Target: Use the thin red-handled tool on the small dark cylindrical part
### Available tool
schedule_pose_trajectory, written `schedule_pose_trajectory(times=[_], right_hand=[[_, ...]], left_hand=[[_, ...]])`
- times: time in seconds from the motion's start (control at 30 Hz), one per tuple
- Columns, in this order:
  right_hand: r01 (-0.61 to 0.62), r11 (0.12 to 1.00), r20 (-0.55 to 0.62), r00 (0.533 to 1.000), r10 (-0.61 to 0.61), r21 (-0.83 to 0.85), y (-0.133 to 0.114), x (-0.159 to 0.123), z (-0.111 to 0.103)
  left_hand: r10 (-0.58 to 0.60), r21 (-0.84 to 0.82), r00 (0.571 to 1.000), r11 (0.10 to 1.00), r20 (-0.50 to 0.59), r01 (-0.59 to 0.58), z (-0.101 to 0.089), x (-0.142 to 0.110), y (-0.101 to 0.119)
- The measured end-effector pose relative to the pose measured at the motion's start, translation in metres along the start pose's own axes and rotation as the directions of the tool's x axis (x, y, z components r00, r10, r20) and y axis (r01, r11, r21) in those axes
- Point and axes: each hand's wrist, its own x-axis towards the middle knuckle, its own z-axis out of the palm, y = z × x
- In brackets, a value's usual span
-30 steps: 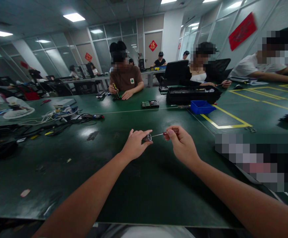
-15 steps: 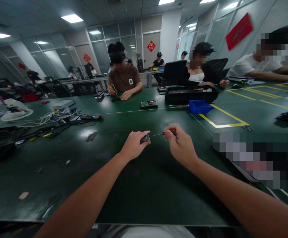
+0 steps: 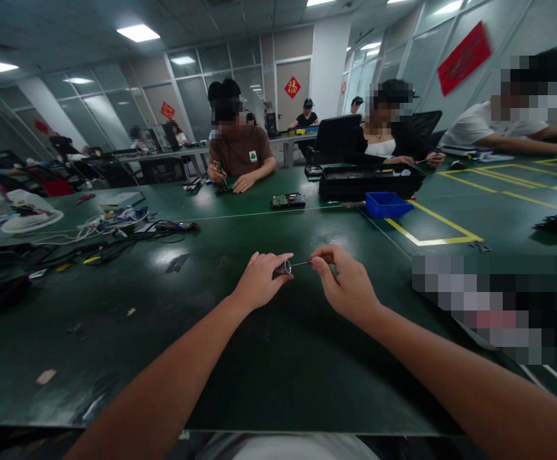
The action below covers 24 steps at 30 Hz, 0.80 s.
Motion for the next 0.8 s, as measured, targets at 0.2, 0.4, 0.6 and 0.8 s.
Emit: schedule_pose_trajectory(times=[0.2, 0.4, 0.6, 0.8], right_hand=[[-0.019, 0.999, -0.051, 0.998, 0.021, 0.036, 0.000, 0.001, -0.001], [-0.096, 0.976, -0.046, 0.993, 0.107, 0.195, 0.008, 0.000, 0.004], [-0.134, 0.987, -0.034, 0.990, 0.138, 0.092, 0.003, 0.004, -0.004], [-0.078, 0.992, 0.032, 0.997, 0.075, 0.099, 0.000, 0.003, -0.007]], left_hand=[[-0.021, -0.025, 1.000, 0.999, 0.004, 0.021, 0.001, 0.001, -0.003], [-0.010, -0.057, 1.000, 0.998, -0.002, 0.010, 0.001, 0.000, 0.000], [-0.005, -0.087, 1.000, 0.996, -0.017, 0.004, 0.001, -0.001, -0.001], [0.008, -0.080, 0.999, 0.997, -0.037, -0.011, 0.002, -0.001, -0.003]])
